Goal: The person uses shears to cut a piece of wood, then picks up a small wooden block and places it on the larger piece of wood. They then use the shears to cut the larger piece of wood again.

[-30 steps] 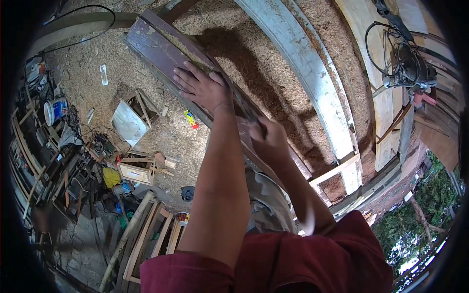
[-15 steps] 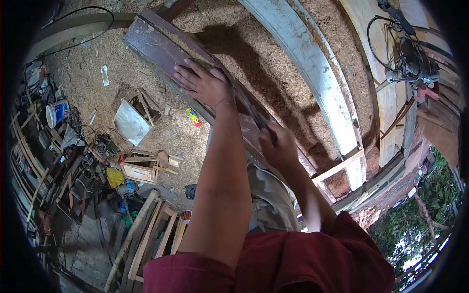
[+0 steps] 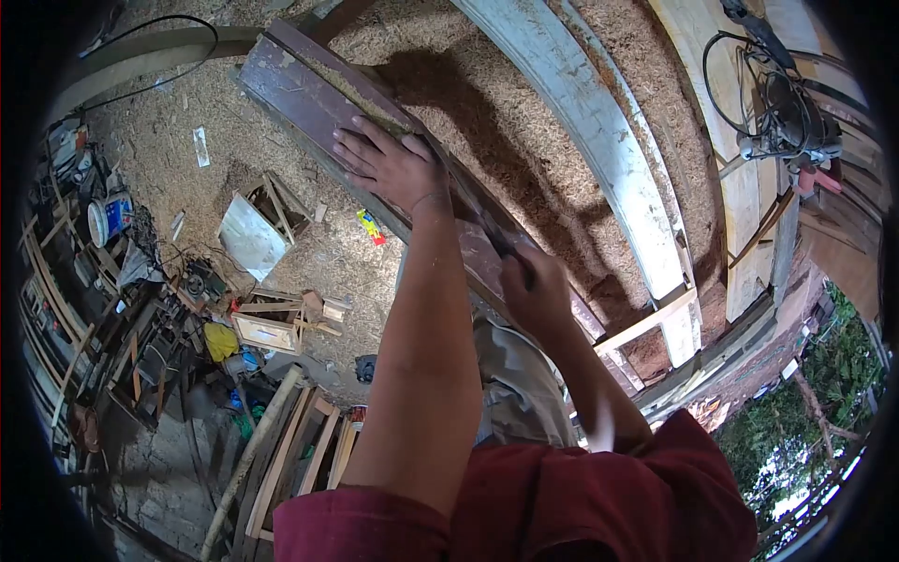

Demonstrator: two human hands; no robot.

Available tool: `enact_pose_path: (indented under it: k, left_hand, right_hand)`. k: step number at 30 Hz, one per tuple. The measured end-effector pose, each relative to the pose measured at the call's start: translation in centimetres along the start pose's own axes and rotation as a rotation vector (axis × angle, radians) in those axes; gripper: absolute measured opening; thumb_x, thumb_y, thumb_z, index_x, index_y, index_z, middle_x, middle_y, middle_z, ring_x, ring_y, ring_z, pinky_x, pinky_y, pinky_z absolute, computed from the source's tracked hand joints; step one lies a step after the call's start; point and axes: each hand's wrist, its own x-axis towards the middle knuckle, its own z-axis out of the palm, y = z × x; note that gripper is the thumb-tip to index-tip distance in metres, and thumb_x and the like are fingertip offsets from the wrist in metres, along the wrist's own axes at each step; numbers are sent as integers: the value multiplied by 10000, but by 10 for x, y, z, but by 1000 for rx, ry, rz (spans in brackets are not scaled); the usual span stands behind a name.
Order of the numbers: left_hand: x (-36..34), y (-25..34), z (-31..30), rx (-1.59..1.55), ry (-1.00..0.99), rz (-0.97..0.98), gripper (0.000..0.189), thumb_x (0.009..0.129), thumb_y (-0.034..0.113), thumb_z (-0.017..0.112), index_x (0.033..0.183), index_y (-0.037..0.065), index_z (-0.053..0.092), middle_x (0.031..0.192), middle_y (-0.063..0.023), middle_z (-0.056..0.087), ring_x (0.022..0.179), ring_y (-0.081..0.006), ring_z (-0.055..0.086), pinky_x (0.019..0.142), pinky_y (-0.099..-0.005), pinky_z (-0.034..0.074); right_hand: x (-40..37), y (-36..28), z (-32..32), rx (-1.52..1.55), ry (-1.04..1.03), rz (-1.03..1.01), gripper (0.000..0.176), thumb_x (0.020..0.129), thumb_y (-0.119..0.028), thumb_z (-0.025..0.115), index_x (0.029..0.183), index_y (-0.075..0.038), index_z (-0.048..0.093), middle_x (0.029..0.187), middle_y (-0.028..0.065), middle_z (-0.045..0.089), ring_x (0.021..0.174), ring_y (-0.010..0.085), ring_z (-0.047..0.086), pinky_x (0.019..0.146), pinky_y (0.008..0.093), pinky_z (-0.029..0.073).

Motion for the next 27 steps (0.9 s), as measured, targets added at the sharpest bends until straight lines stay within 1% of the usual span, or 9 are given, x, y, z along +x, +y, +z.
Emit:
enact_pose_path:
  k: [2,10,13,16,17,20,23,26,27]
  left_hand:
    - [-2,0,-2,7,3,-2,771,993,348,489,1681,141,210,1755,-213,90,1619,-421,88,1261,-650,116]
    - [0,0,0,52,16,27,797,979,342,499,1682,106,205,1747,-237,109,1615,-441,101,1256,-653,137]
    - [-3,-2,-3,48,13,22,805,978,343,500,1685,109,194,1749,-232,103,1615,-438,101,1257,-653,133]
    - [-1,-1,-3,45,-10,12,817,976,349,506,1687,112,181,1751,-231,95,1616,-435,97,1258,-653,130]
    - [-1,-2,-2,46,-13,13,823,975,353,511,1688,112,177,1751,-232,93,1617,-435,95,1257,-653,130]
    - [-2,-3,1,71,-9,11,833,974,356,520,1688,107,172,1751,-232,88,1618,-432,88,1256,-653,130]
    - [0,1,0,72,-6,17,838,972,347,525,1688,99,166,1751,-233,86,1620,-430,81,1255,-653,131]
    - [1,4,-3,52,-14,11,812,988,342,506,1688,113,164,1753,-221,79,1622,-421,68,1267,-635,114]
    - [-1,3,-6,47,-25,7,798,996,342,495,1688,122,165,1755,-216,75,1623,-416,62,1273,-626,106]
  right_hand:
    - [30,-8,18,-29,32,-49,279,916,-230,653,803,25,643,691,247,616,677,439,646,637,479,495]
    - [-13,1,-9,-41,12,-52,230,901,-224,658,882,4,672,713,232,635,650,402,662,626,477,505]
    - [34,-6,18,33,25,-31,266,938,-212,627,798,13,610,616,166,512,540,272,527,565,416,423]
    - [15,3,15,17,68,-173,280,939,-218,632,781,9,592,609,165,501,534,250,517,560,409,416]
    - [-4,-1,5,44,47,-74,304,948,-235,635,780,12,579,611,166,495,535,244,509,550,405,407]
    - [-15,6,-5,-14,-18,40,277,913,-260,661,840,3,614,688,246,593,638,409,635,604,492,470]
    - [19,8,21,-29,39,-79,257,914,-250,650,849,-1,634,684,231,605,640,403,640,602,491,471]
    - [26,-6,17,42,8,25,259,914,-246,644,830,-2,632,674,225,597,634,405,636,599,489,467]
    - [14,16,22,-34,162,-293,295,944,-230,638,784,15,594,611,177,496,535,301,537,547,424,412]
